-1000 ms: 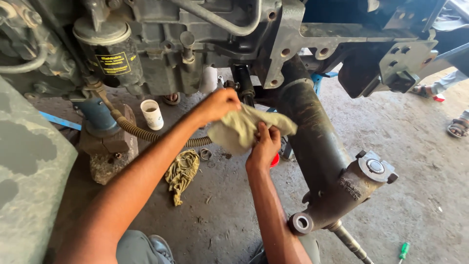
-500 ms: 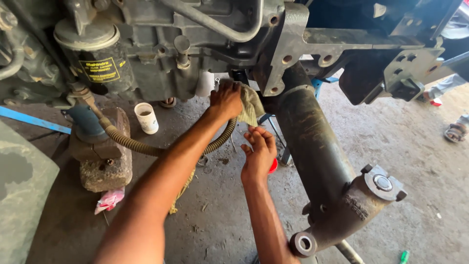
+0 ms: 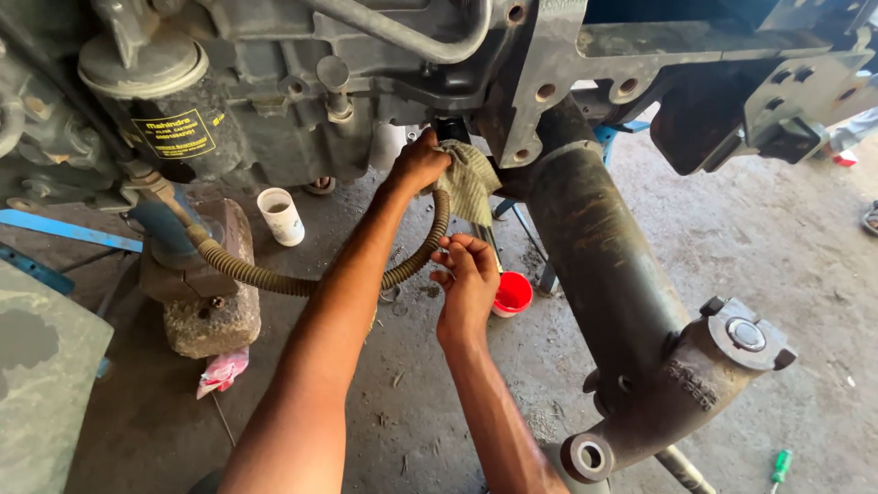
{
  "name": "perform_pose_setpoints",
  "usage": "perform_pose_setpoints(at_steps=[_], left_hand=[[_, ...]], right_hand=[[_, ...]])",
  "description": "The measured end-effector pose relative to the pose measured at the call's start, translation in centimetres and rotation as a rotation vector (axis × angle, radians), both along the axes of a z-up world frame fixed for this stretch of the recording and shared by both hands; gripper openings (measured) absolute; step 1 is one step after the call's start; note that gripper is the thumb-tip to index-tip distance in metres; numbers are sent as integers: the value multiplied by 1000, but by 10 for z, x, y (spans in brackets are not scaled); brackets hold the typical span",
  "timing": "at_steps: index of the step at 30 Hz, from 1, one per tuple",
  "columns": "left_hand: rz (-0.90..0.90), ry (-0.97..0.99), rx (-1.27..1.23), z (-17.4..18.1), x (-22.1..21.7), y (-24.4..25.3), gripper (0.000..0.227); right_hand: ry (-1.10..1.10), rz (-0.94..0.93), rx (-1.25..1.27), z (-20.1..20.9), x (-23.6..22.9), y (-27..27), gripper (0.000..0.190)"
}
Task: The recorder is repairing or cleaning mechanical parts of a large vehicle, using a cloth to wipe components and manipulating tools.
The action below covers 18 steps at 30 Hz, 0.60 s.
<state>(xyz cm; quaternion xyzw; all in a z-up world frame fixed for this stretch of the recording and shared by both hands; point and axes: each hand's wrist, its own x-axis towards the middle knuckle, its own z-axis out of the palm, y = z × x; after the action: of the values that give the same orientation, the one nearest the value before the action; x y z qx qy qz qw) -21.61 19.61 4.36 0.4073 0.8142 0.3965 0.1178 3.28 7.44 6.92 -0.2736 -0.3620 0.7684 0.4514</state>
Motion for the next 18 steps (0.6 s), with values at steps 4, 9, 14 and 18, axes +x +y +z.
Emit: perform_pose_setpoints(at_steps=[4,9,14,18], left_hand=[[140,303,39,-33,-6,22,38],[99,410,-128,-54,-27,38,32],[85,236,49,-37,-17,21,38],[-86,202,-28,-8,-3,-6,50]], right_hand=[[-32,-23,77,-3,2,0,8],[-282,-126,477,26,3,-16,19],[-496,-199,981,15,-4,-21,39],[-641,-132,1061,6,-7,-22,34]])
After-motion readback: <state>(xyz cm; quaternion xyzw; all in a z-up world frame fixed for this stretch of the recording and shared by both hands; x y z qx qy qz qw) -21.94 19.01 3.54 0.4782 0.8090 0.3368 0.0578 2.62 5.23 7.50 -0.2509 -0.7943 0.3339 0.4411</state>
